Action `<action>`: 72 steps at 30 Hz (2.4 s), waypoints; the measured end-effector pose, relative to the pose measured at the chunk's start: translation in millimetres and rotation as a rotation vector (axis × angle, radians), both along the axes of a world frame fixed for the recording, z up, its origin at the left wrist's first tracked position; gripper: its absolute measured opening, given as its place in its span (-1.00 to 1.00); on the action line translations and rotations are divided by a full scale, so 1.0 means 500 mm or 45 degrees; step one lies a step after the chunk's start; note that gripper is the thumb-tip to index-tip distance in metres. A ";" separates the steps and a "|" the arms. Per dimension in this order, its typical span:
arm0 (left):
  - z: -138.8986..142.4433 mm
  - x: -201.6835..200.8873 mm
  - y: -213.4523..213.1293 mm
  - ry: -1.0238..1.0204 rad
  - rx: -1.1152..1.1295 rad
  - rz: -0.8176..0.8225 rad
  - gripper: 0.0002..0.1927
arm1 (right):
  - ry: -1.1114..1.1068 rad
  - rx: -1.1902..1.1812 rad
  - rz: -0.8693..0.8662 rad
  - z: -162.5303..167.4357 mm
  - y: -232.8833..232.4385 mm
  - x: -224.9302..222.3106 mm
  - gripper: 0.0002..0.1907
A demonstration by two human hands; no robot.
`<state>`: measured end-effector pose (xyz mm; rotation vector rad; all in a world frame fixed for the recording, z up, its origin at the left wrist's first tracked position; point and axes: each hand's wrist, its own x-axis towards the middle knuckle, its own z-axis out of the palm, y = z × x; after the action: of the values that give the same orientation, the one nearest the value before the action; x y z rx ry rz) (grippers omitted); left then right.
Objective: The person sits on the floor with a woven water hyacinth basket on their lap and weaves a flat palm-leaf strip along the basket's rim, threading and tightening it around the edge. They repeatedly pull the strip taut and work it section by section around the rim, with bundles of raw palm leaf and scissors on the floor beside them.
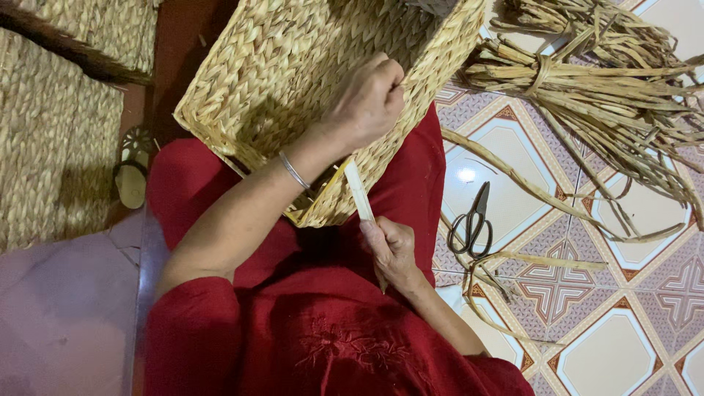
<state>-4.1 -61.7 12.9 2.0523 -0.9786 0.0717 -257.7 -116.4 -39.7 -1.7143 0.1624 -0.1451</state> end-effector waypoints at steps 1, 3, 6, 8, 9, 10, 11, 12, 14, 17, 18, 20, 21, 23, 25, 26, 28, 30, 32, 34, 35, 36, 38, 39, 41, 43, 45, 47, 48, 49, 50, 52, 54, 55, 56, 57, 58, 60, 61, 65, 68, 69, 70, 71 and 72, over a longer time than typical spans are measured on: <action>0.002 0.008 0.003 0.234 -0.035 -0.036 -0.93 | 0.001 0.009 0.003 -0.001 0.000 0.000 -0.60; 0.006 0.021 0.013 0.701 -0.101 -0.110 -0.96 | 0.000 0.028 0.012 -0.001 -0.001 0.001 -0.62; 0.015 0.022 0.022 0.521 -0.263 -0.173 -0.91 | -0.013 0.126 0.034 0.003 -0.002 0.002 -0.60; 0.020 0.018 0.022 0.606 -0.241 -0.140 -0.93 | -0.009 0.123 0.041 0.005 -0.002 0.002 -0.60; 0.021 0.016 0.020 0.645 -0.230 -0.124 -0.94 | -0.010 0.121 0.045 0.006 -0.002 0.004 -0.61; 0.021 0.014 0.017 0.588 -0.118 -0.061 -0.92 | -0.026 0.080 0.046 0.008 -0.002 0.005 -0.61; 0.020 0.010 0.010 0.531 -0.007 0.003 -0.89 | -0.039 0.039 0.048 0.009 -0.001 0.005 -0.61; 0.018 0.008 0.003 0.474 0.102 0.068 -0.86 | -0.053 -0.003 0.050 0.010 -0.001 0.006 -0.61; 0.011 0.000 -0.009 0.121 0.049 0.099 -0.89 | -0.027 0.029 0.048 0.012 0.001 0.005 -0.61; 0.001 -0.003 -0.022 -0.220 0.256 0.071 -0.92 | -0.058 -0.039 0.037 0.012 0.002 0.004 -0.60; 0.001 -0.005 -0.025 -0.296 0.376 0.051 -0.90 | -0.073 -0.078 0.033 0.012 0.003 0.002 -0.60; 0.008 -0.005 -0.034 -0.008 0.314 0.095 -0.90 | -0.096 -0.153 0.008 0.010 0.002 0.000 -0.60; 0.015 -0.001 -0.038 0.125 0.275 0.119 -0.87 | -0.119 -0.197 -0.004 0.008 -0.002 0.002 -0.60; 0.027 0.005 -0.016 0.418 0.249 0.038 -0.80 | -0.040 -0.169 -0.027 0.006 -0.012 -0.004 -0.58; 0.047 0.004 0.036 0.622 0.140 -0.021 -0.84 | 0.020 -0.141 -0.040 0.014 -0.023 -0.013 -0.60; 0.057 -0.007 0.071 0.671 0.039 -0.045 -0.79 | 0.033 -0.134 -0.048 0.022 -0.031 -0.018 -0.62; 0.075 -0.044 0.147 0.593 -0.101 -0.122 -0.64 | 0.035 -0.165 -0.055 0.044 -0.044 -0.025 -0.64; 0.087 -0.095 0.203 0.228 -0.097 -0.187 -0.51 | 0.012 -0.242 -0.050 0.070 -0.053 -0.027 -0.64; 0.092 -0.157 0.247 -0.248 -0.019 -0.220 -0.30 | 0.007 -0.246 0.045 0.099 -0.056 -0.027 -0.65; 0.081 -0.195 0.240 -0.273 0.084 -0.165 -0.28 | -0.065 -0.192 0.152 0.122 -0.049 -0.021 -0.64; 0.072 -0.208 0.235 -0.291 0.133 -0.137 -0.28 | -0.140 -0.140 0.206 0.130 -0.043 -0.013 -0.64; 0.064 -0.219 0.234 -0.269 0.099 -0.126 -0.35 | -0.220 -0.092 0.257 0.137 -0.038 -0.003 -0.63; 0.041 -0.231 0.228 -0.223 0.026 -0.111 -0.49 | -0.429 -0.170 0.434 0.150 -0.038 0.025 -0.66; 0.029 -0.231 0.224 -0.169 0.019 -0.086 -0.60 | -0.529 -0.208 0.524 0.157 -0.040 0.040 -0.67; 0.005 -0.221 0.213 -0.058 0.009 -0.029 -0.81 | -0.361 -0.050 0.442 0.177 -0.057 0.070 -0.65; -0.016 -0.192 0.217 0.100 -0.210 0.088 -0.95 | -0.252 -0.140 0.315 0.187 -0.072 0.116 -0.67; -0.029 -0.164 0.217 0.579 -0.494 0.158 -0.90 | -0.115 -0.417 0.209 0.185 -0.076 0.170 -0.73; -0.034 -0.147 0.215 1.403 -0.821 0.156 -0.79 | -0.026 -0.595 0.214 0.180 -0.071 0.205 -0.68; -0.033 -0.141 0.219 1.506 -0.853 0.165 -0.77 | -0.056 -0.670 0.243 0.175 -0.068 0.219 -0.71; -0.030 -0.136 0.226 1.611 -0.883 0.174 -0.76 | -0.084 -0.743 0.272 0.170 -0.065 0.228 -0.75; -0.025 -0.131 0.232 1.718 -0.912 0.181 -0.74 | -0.087 -0.668 0.269 0.165 -0.063 0.236 -0.78; -0.012 -0.118 0.247 1.538 -0.867 0.199 -0.77 | -0.089 -0.516 0.260 0.155 -0.063 0.242 -0.86; 0.000 -0.096 0.264 1.355 -0.818 0.298 -0.79 | -0.098 -0.457 0.269 0.146 -0.068 0.240 -0.89; 0.005 -0.078 0.273 1.255 -0.795 0.386 -0.78 | -0.108 -0.430 0.274 0.141 -0.070 0.239 -0.90; 0.010 -0.056 0.285 1.059 -0.857 0.396 -0.74 | -0.075 -0.432 0.247 0.136 -0.070 0.237 -0.89; 0.010 -0.039 0.292 0.862 -0.914 0.404 -0.68 | -0.041 -0.433 0.221 0.130 -0.068 0.234 -0.88; 0.009 -0.028 0.299 0.814 -0.851 0.476 -0.52 | -0.008 -0.433 0.197 0.125 -0.067 0.232 -0.86; 0.001 -0.011 0.311 0.719 -0.725 0.620 -0.17 | -0.059 -0.334 0.188 0.115 -0.059 0.223 -0.70; -0.006 -0.010 0.313 0.631 -0.605 0.657 -0.16 | -0.081 -0.285 0.184 0.112 -0.056 0.217 -0.62; -0.024 -0.015 0.325 0.079 -0.314 0.403 -0.43 | -0.082 -0.311 0.158 0.108 -0.043 0.181 -0.28; -0.014 -0.018 0.358 -0.157 -0.079 0.266 -0.52 | -0.067 -0.268 0.082 0.103 -0.026 0.165 -0.17; -0.007 -0.020 0.368 -0.186 0.024 0.278 -0.48 | -0.037 -0.230 0.056 0.101 -0.022 0.164 -0.16; 0.000 -0.024 0.376 -0.179 0.194 0.362 -0.59 | -0.006 -0.193 0.031 0.100 -0.019 0.163 -0.15; 0.007 -0.029 0.382 -0.169 0.367 0.445 -0.70 | -0.004 -0.197 0.018 0.099 -0.016 0.163 -0.15; 0.013 -0.034 0.384 -0.159 0.540 0.526 -0.80 | -0.002 -0.200 0.005 0.099 -0.013 0.164 -0.14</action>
<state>-21.3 130.3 19.4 2.6470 -0.6649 0.2285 -175.8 -123.0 9.7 -1.8711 0.1495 -0.1599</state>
